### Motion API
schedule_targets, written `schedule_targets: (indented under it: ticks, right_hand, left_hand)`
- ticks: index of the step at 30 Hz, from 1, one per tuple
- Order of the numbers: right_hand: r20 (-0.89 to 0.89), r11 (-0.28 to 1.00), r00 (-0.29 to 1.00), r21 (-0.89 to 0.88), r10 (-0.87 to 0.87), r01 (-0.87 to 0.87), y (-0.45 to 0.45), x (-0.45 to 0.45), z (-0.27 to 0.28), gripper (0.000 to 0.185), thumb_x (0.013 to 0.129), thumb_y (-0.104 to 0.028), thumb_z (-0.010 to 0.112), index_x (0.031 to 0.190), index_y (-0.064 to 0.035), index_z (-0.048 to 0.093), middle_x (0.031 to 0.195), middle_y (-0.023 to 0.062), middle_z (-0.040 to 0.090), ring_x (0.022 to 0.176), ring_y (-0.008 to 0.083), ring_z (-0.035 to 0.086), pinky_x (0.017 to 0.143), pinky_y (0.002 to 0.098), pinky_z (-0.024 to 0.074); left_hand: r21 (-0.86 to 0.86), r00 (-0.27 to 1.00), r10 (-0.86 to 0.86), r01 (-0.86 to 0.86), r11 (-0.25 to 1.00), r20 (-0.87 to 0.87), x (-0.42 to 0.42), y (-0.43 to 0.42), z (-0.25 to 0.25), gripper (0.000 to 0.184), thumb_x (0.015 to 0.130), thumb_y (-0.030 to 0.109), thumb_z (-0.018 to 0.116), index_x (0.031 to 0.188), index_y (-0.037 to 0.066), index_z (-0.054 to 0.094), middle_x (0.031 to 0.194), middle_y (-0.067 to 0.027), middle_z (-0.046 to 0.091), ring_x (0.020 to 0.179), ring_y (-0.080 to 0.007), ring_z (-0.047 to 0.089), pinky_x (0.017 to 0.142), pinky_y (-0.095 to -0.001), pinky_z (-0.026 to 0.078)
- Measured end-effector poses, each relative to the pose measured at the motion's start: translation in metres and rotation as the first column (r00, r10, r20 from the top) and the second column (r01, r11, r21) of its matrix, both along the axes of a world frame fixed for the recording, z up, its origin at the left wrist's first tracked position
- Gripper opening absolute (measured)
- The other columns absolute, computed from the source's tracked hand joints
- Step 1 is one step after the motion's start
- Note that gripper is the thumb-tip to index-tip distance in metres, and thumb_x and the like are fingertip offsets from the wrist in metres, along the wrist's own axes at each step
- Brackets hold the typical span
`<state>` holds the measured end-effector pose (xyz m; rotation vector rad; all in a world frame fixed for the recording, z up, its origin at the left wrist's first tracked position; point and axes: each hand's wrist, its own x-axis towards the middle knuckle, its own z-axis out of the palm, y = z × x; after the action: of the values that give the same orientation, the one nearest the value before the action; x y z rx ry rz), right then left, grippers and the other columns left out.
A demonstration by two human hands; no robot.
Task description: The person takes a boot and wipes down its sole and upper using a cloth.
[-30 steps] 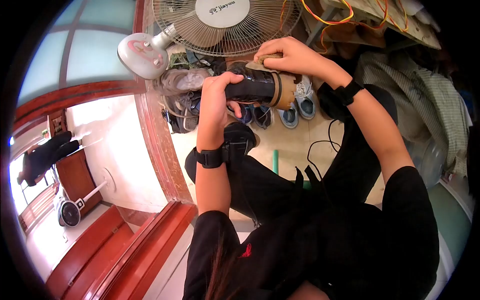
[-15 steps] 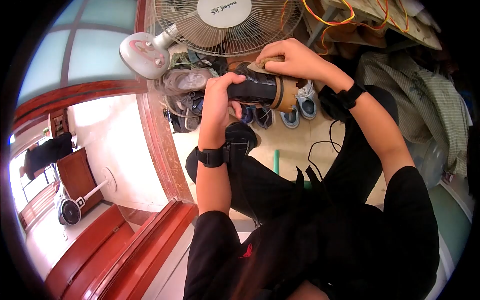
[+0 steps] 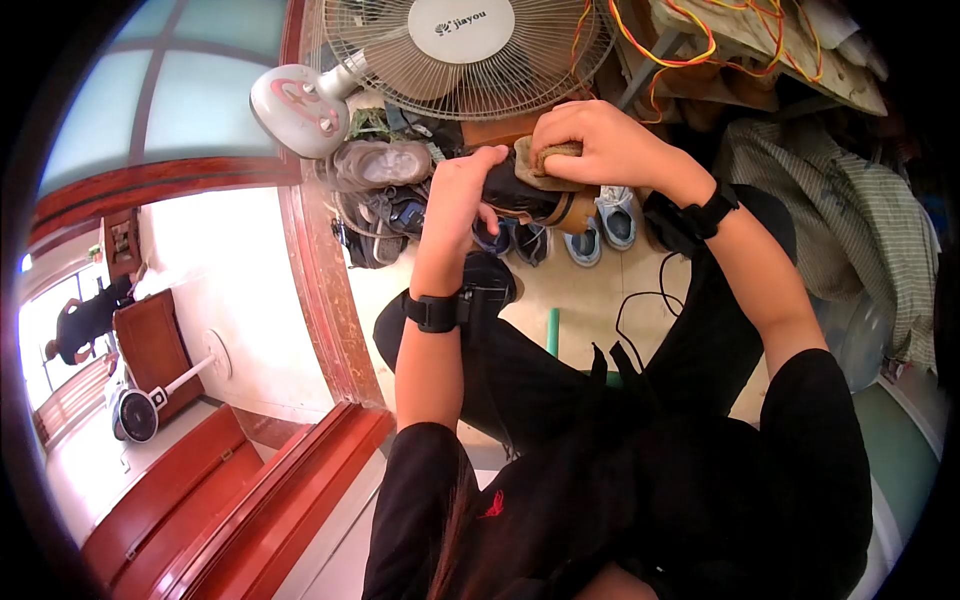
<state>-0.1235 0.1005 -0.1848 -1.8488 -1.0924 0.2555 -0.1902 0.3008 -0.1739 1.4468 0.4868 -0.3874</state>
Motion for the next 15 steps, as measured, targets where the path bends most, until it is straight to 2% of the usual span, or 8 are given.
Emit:
schedule_targets:
  ticks: [3,5,9,11,15]
  right_hand:
    - [-0.01,0.998,0.999,-0.047,-0.042,0.042,0.0,0.0,-0.002,0.017,0.074,-0.01,0.058,0.084,0.001,0.067,0.083,0.0116,0.065,0.08,0.0282,0.062,0.076,0.0359,0.05]
    - [0.031,0.991,0.996,-0.102,-0.084,0.087,-0.001,0.001,-0.004,0.025,0.077,-0.021,0.057,0.088,-0.0024,0.07,0.086,0.0125,0.068,0.081,0.0307,0.064,0.074,0.0381,0.0508]
    - [0.029,0.988,0.994,-0.115,-0.102,0.104,-0.004,0.003,-0.007,0.026,0.077,-0.023,0.057,0.088,-0.0033,0.071,0.082,0.0152,0.067,0.078,0.0321,0.064,0.073,0.0394,0.051]
    - [0.008,0.946,0.989,-0.291,-0.148,0.144,-0.005,0.004,-0.003,0.024,0.077,-0.017,0.056,0.087,0.002,0.067,0.082,0.0171,0.066,0.075,0.0322,0.064,0.07,0.038,0.0509]
    - [0.057,0.914,0.963,-0.302,-0.264,0.269,-0.005,0.008,-0.01,0.026,0.079,-0.019,0.055,0.089,0.0019,0.066,0.078,0.0175,0.065,0.072,0.0319,0.064,0.068,0.0364,0.0505]
  left_hand:
    - [0.05,0.998,-0.062,0.062,0.997,-0.011,0.002,-0.004,0.001,0.033,0.085,0.03,0.066,0.08,-0.003,0.067,0.067,-0.0054,0.063,0.042,-0.0107,0.051,0.031,-0.0227,0.036]
    - [0.064,0.997,-0.081,0.082,0.995,-0.017,0.002,-0.003,-0.002,0.032,0.084,0.03,0.068,0.078,-0.001,0.066,0.066,-0.0046,0.062,0.041,-0.0097,0.051,0.031,-0.0218,0.034]
    - [0.104,0.994,-0.11,0.112,0.988,-0.025,0.002,-0.001,-0.002,0.031,0.084,0.028,0.069,0.078,-0.002,0.066,0.065,-0.0053,0.062,0.039,-0.0096,0.049,0.031,-0.0214,0.034]
    - [0.109,0.994,-0.104,0.106,0.988,-0.019,0.002,0.0,-0.001,0.03,0.084,0.028,0.069,0.078,-0.002,0.066,0.065,-0.0057,0.062,0.04,-0.01,0.05,0.031,-0.0216,0.034]
    - [0.034,0.993,0.107,-0.109,0.993,0.056,0.002,0.014,0.008,0.031,0.081,0.026,0.07,0.084,-0.005,0.064,0.07,-0.0093,0.063,0.037,-0.0133,0.047,0.031,-0.0237,0.032]
